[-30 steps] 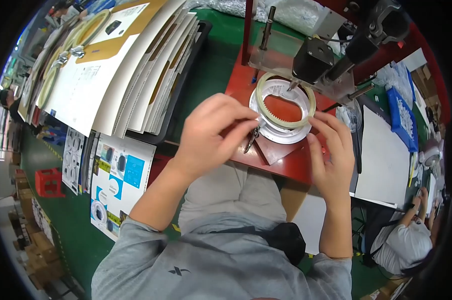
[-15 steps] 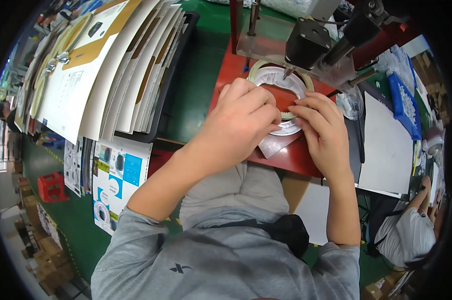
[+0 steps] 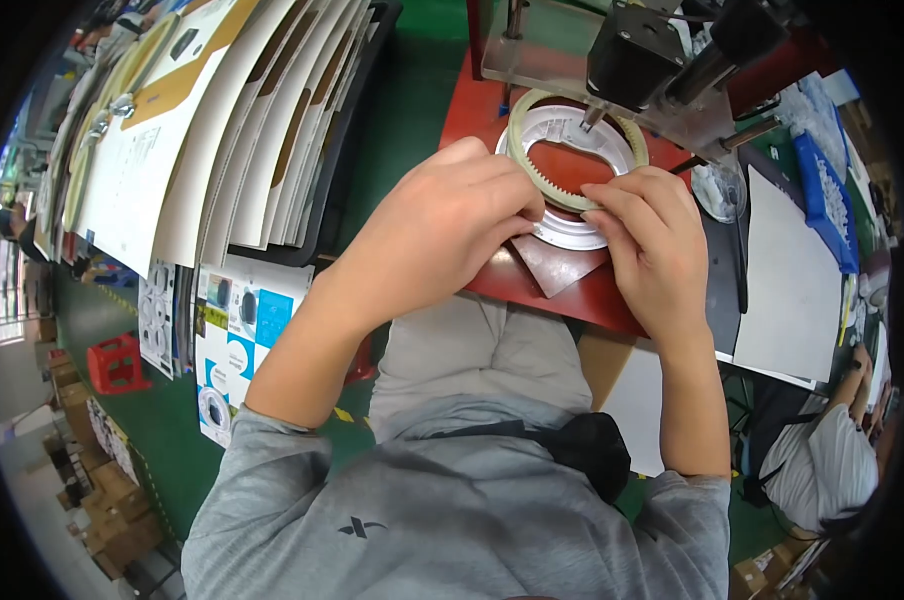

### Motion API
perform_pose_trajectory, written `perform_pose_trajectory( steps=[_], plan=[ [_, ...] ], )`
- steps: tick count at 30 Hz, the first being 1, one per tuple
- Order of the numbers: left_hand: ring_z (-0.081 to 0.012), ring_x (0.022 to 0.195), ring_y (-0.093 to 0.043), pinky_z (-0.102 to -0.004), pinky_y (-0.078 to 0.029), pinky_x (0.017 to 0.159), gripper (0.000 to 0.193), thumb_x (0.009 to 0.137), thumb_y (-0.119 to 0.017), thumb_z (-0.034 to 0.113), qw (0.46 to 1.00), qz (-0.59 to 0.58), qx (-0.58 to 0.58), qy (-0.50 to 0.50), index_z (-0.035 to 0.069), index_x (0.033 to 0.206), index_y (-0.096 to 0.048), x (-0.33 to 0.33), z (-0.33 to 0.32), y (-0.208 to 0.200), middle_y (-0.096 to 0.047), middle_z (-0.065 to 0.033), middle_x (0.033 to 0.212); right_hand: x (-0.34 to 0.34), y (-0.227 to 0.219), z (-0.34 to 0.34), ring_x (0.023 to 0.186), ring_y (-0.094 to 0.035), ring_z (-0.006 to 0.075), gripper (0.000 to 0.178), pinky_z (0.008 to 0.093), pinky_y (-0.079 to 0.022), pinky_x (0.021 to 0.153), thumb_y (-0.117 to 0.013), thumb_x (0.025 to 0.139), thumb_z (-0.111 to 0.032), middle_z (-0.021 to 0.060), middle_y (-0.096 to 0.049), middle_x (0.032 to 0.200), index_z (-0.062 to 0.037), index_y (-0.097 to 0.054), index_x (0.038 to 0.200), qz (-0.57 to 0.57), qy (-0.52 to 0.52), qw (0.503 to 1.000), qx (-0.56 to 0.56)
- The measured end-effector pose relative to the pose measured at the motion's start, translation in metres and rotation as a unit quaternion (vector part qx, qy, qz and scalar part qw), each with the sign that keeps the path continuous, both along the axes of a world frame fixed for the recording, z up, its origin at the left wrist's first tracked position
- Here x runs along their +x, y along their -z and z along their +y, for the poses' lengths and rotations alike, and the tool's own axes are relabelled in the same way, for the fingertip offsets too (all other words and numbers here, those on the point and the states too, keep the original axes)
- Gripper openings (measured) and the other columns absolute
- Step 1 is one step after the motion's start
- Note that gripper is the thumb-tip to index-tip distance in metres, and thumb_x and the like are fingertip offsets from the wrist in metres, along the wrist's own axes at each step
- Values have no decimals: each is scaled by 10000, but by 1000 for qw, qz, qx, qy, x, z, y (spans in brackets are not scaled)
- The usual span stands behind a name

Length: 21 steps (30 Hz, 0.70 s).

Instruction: The person applies a grease-like substance to plastic rings with a brush, then uses a manual press machine to assemble parts.

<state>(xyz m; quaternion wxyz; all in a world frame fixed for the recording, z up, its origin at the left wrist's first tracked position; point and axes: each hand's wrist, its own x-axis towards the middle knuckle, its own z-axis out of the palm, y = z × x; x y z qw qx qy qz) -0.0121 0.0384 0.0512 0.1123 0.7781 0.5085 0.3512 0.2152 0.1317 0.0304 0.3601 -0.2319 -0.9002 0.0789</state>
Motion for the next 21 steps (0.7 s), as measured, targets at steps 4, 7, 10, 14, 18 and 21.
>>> perform_pose_trajectory(
  steps=[4,7,10,14,18,21],
  plan=[
    [-297,837,-607,-387,-502,762,114,829,-758,17,1000,-11,-1,21,25,908,-677,-5,6,4,-685,-82,885,0,1,-1,985,-659,298,226,409,-524,843,-822,767,-60,79,-685,970,-47,-755,982,4,6,1000,-5],
    [-295,823,-617,-389,-510,750,113,825,-768,27,999,-4,-19,33,20,902,-686,-8,10,2,-690,-85,870,-1,-1,0,980,-659,304,227,416,-531,845,-827,760,-54,84,-685,964,-39,-755,975,4,0,1000,-10],
    [-293,828,-623,-387,-519,763,108,824,-775,35,999,3,-26,44,19,898,-699,-11,14,5,-687,-85,848,0,0,-1,982,-658,305,233,415,-534,842,-826,760,-49,89,-687,968,-36,-755,981,-1,-4,1000,-11],
    [-279,895,-634,-369,-524,807,122,824,-780,52,999,7,6,40,47,937,-735,-10,8,13,-691,-61,933,2,0,1,982,-656,308,241,413,-535,843,-825,762,-46,95,-692,974,-35,-757,993,-3,-9,1000,-14],
    [-283,964,-634,-382,-519,844,220,803,-801,76,993,93,73,-29,91,1022,-780,-4,-12,12,-678,-71,1104,3,-1,2,987,-654,315,256,409,-535,850,-824,759,-41,98,-694,973,-35,-759,1006,-16,-12,1000,-11],
    [-311,1089,-657,-416,-545,898,349,783,-816,94,991,96,81,-40,78,1129,-765,3,-27,26,-674,-104,1176,2,-2,2,985,-654,318,265,410,-534,855,-825,754,-34,100,-697,975,-32,-756,1009,-21,-21,1000,-9]
  ],
)
